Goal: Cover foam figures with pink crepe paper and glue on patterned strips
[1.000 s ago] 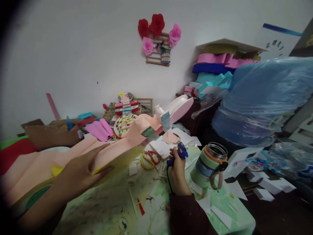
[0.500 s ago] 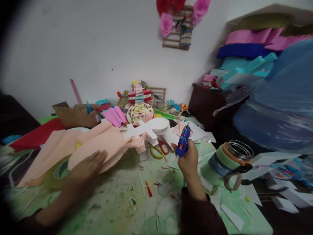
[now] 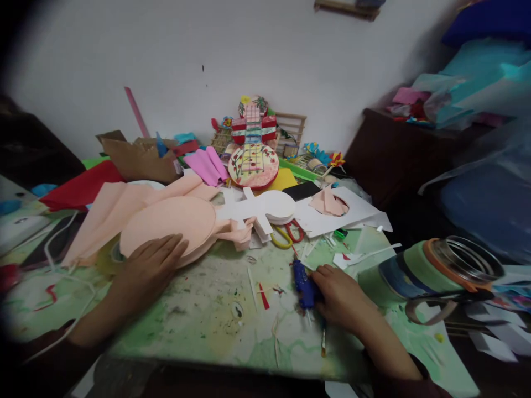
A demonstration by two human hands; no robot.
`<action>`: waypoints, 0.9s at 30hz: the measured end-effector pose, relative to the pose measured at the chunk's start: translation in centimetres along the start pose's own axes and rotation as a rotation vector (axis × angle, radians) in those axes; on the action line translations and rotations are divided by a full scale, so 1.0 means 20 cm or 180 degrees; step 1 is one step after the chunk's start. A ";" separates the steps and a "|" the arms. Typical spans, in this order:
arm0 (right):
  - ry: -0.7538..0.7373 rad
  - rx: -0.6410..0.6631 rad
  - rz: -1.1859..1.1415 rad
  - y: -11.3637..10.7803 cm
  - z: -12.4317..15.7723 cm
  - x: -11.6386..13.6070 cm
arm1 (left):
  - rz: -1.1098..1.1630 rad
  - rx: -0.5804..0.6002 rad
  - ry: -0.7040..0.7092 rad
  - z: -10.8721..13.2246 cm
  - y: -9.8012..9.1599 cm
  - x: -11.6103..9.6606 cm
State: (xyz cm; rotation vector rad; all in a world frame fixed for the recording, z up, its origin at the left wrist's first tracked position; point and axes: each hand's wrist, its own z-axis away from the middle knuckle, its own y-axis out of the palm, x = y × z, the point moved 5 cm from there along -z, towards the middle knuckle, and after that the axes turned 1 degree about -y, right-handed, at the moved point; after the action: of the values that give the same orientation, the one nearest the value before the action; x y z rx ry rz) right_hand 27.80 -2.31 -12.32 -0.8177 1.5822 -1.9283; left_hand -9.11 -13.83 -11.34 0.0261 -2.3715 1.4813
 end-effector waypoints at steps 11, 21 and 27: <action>-0.0899 -0.1547 0.0379 -0.36 -0.48 0.64 | 0.0002 -0.0095 -0.0050 -0.02 -0.05 -0.10; -0.0716 -0.1192 0.0511 -0.24 -0.81 0.73 | 0.0062 -0.0115 -0.0147 -0.01 -0.04 -0.09; 0.0139 -0.1795 0.0127 -0.26 -0.82 0.56 | 0.0224 -0.0187 -0.0174 0.00 -0.05 -0.07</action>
State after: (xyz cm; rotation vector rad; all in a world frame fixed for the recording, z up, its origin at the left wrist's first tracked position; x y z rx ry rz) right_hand 8.07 1.78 -7.99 -0.9512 2.1922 -1.4866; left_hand -7.58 -14.50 -10.89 -0.0321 -2.4823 1.4592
